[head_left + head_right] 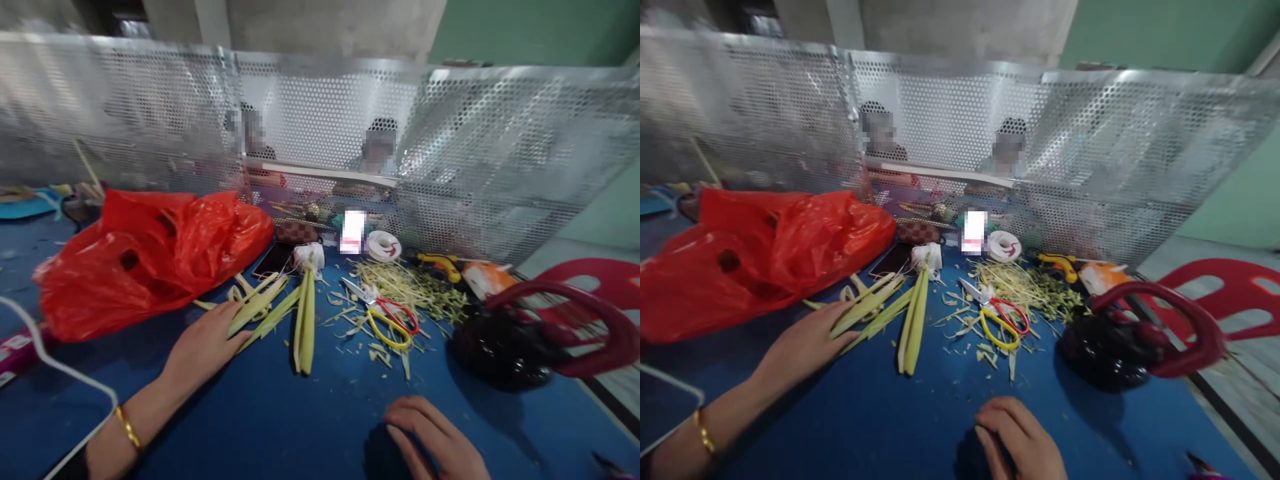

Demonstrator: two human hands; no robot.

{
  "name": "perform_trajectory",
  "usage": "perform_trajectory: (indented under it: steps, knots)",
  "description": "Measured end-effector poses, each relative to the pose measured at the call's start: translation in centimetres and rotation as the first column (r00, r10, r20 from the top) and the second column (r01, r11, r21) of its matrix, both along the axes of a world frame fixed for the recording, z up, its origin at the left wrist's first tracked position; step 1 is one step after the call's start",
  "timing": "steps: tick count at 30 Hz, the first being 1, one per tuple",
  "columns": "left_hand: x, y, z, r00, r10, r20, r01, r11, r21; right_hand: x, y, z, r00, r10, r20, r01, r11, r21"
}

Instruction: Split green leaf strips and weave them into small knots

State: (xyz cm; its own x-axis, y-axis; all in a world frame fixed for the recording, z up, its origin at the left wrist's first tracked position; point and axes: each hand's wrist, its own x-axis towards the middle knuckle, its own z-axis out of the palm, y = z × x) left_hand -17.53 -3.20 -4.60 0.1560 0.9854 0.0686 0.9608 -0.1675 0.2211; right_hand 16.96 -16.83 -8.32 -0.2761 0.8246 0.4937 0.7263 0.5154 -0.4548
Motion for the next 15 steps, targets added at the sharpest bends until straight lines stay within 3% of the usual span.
perform_trajectory:
  steps: [5, 11, 15]
  knots:
    - [0.5, -0.3, 0.4, 0.996, 0.021, -0.082, -0.024, 0.999, -0.034, -0.4, 0.2, 0.3, 1.0, 0.024, -0.013, -0.024, 0.998, -0.05]
    - [1.1, -0.4, 0.7, 0.995, 0.044, -0.092, -0.05, 0.997, -0.064, -0.8, 0.2, -0.3, 0.999, 0.027, -0.04, -0.031, 0.994, -0.11]
    - [1.0, -0.2, 0.5, 0.995, 0.081, -0.066, -0.088, 0.99, -0.11, -1.1, 0.2, 0.4, 0.997, 0.031, -0.066, -0.04, 0.989, -0.141]
